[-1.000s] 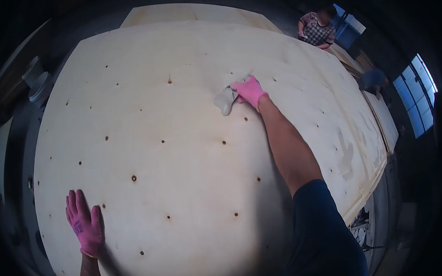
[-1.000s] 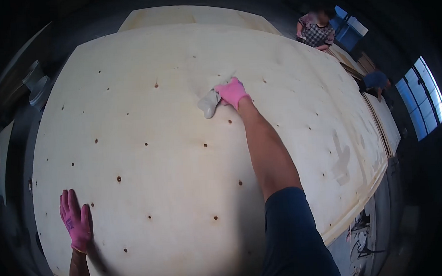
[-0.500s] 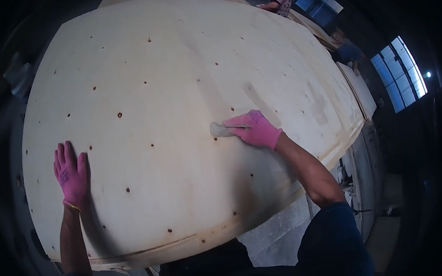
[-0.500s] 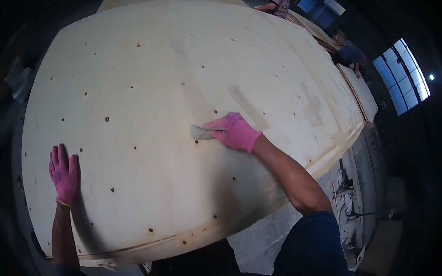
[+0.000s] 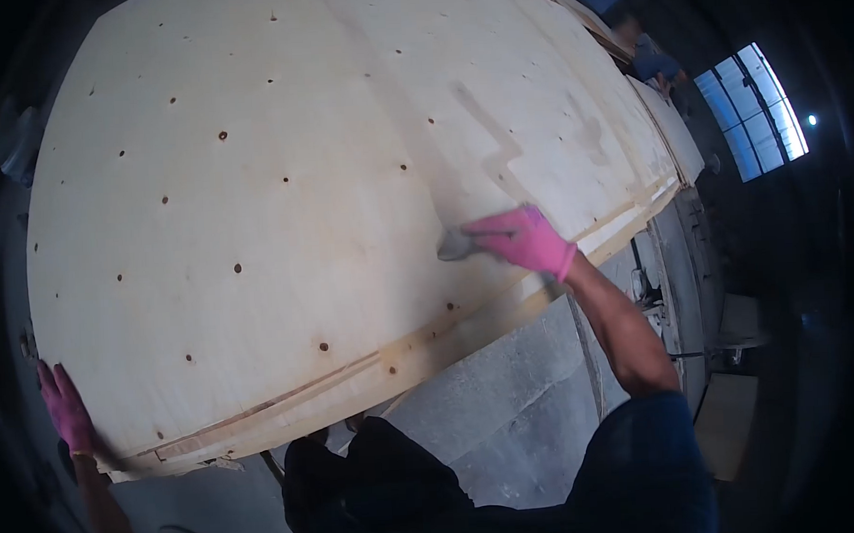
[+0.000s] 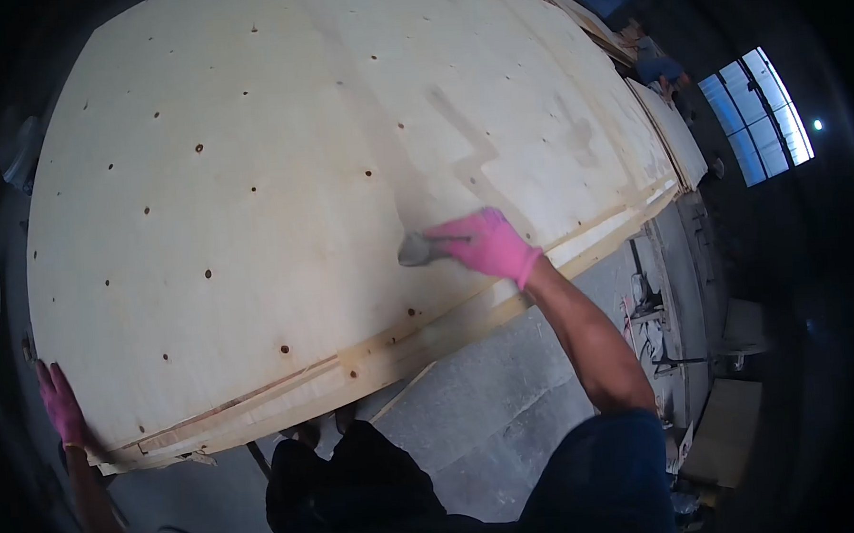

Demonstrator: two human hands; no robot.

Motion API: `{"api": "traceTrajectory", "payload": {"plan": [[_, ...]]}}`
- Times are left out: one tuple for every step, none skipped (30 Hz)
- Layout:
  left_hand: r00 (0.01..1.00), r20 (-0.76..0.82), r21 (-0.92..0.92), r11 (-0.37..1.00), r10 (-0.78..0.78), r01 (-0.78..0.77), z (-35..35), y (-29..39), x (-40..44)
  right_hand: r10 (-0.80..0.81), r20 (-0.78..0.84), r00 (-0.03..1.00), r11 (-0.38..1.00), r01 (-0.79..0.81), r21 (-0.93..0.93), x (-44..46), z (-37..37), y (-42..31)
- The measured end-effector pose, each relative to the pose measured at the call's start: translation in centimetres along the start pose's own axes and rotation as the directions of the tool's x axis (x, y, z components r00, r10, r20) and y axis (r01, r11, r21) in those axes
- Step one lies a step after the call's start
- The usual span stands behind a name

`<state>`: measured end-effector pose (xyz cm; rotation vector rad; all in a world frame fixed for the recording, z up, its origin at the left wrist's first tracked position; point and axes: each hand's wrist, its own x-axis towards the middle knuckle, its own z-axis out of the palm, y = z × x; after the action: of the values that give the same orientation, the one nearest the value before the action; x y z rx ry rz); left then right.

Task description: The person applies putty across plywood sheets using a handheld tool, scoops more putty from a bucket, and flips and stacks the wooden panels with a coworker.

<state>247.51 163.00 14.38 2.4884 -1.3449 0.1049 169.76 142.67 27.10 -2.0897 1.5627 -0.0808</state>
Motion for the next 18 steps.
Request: {"api": "traceTrajectory", "payload": {"plan": [[1.0, 0.006, -0.043, 0.999, -0.027, 0.028, -0.5, 1.2, -0.2, -0.085, -0.049, 0.995, 0.996, 0.085, 0.004, -2.3, 0.7, 0.7], [1.0, 0.004, 0.013, 1.0, -0.019, 0.019, -0.3, 1.2, -0.2, -0.168, -0.101, 0.981, 0.985, 0.17, 0.006, -4.4, 1.7, 1.0], [1.0, -0.004, 0.07, 0.997, -0.011, 0.011, 0.0, 0.7, -0.1, -0.122, -0.131, 0.984, 0.991, 0.128, 0.04, -5.7, 2.6, 0.1], [1.0, -0.013, 0.13, 0.991, -0.004, 0.005, 0.1, 0.3, 0.2, -0.076, -0.158, 0.985, 0.993, 0.089, 0.079, -6.8, 3.6, -1.3], [1.0, -0.013, 0.14, 0.99, 0.022, -0.02, 0.4, -0.1, 0.4, -0.024, -0.18, 0.983, 0.991, 0.047, 0.124, -7.4, 4.5, -2.8], [0.999, -0.01, 0.152, 0.988, 0.043, -0.041, 0.9, -0.9, 0.4, 0.056, -0.157, 0.986, 0.989, -0.033, 0.144, -7.3, 5.4, -4.4], [0.994, 0.016, 0.257, 0.96, 0.107, -0.108, 1.4, -2.1, 0.3, 0.132, -0.129, 0.983, 0.981, -0.11, 0.161, -6.7, 6.2, -7.1], [0.999, -0.019, 0.08, 0.996, 0.045, -0.043, 0.3, 0.1, -0.1, 0.203, -0.105, 0.973, 0.967, -0.183, 0.176, -6.0, 7.3, -9.6], [0.999, 0.013, 0.057, 0.998, -0.04, 0.039, -1.0, 2.5, -0.5, 0.12, -0.172, 0.978, 0.986, -0.097, 0.137, -5.5, 8.9, -11.6], [0.992, 0.041, 0.037, 0.992, -0.123, 0.121, -2.3, 3.9, -0.7, 0.03, -0.239, 0.971, 0.995, -0.008, 0.095, -5.3, 11.1, -13.6], [0.995, 0.05, 0.011, 0.996, -0.09, 0.089, -2.5, 3.6, -0.8, -0.069, -0.299, 0.952, 0.995, 0.087, 0.047, -4.8, 13.0, -15.8], [0.996, 0.053, -0.013, 0.998, -0.067, 0.068, -2.7, 2.9, -0.9, -0.017, -0.26, 0.965, 0.989, 0.054, 0.136, -4.1, 14.0, -18.3], [0.994, 0.102, -0.074, 0.996, -0.034, 0.041, -3.9, 2.8, -0.9, 0.029, -0.21, 0.977, 0.976, 0.018, 0.218, -3.4, 14.6, -20.7], [0.988, 0.154, -0.139, 0.99, 0.006, 0.016, -4.7, 2.2, -0.5, 0.076, -0.151, 0.986, 0.956, -0.029, 0.292, -2.5, 14.8, -22.8], [0.989, 0.073, -0.246, 0.963, 0.129, -0.107, -4.2, 0.5, 0.4, 0.147, -0.044, 0.988, 0.893, -0.114, 0.435, -0.8, 14.9, -23.9], [0.99, 0.07, -0.274, 0.957, 0.123, -0.099, -3.7, -0.6, 1.2, 0.182, -0.093, 0.979, 0.803, -0.094, 0.588, 1.3, 15.0, -25.0], [0.991, 0.066, -0.305, 0.948, 0.12, -0.094, -3.1, -1.5, 1.9, 0.225, -0.135, 0.965, 0.69, -0.06, 0.721, 3.8, 15.0, -25.9], [0.991, 0.069, -0.337, 0.938, 0.116, -0.086, -2.7, -2.3, 2.5, 0.275, -0.161, 0.948, 0.557, -0.02, 0.83, 6.4, 14.9, -26.3]]}}
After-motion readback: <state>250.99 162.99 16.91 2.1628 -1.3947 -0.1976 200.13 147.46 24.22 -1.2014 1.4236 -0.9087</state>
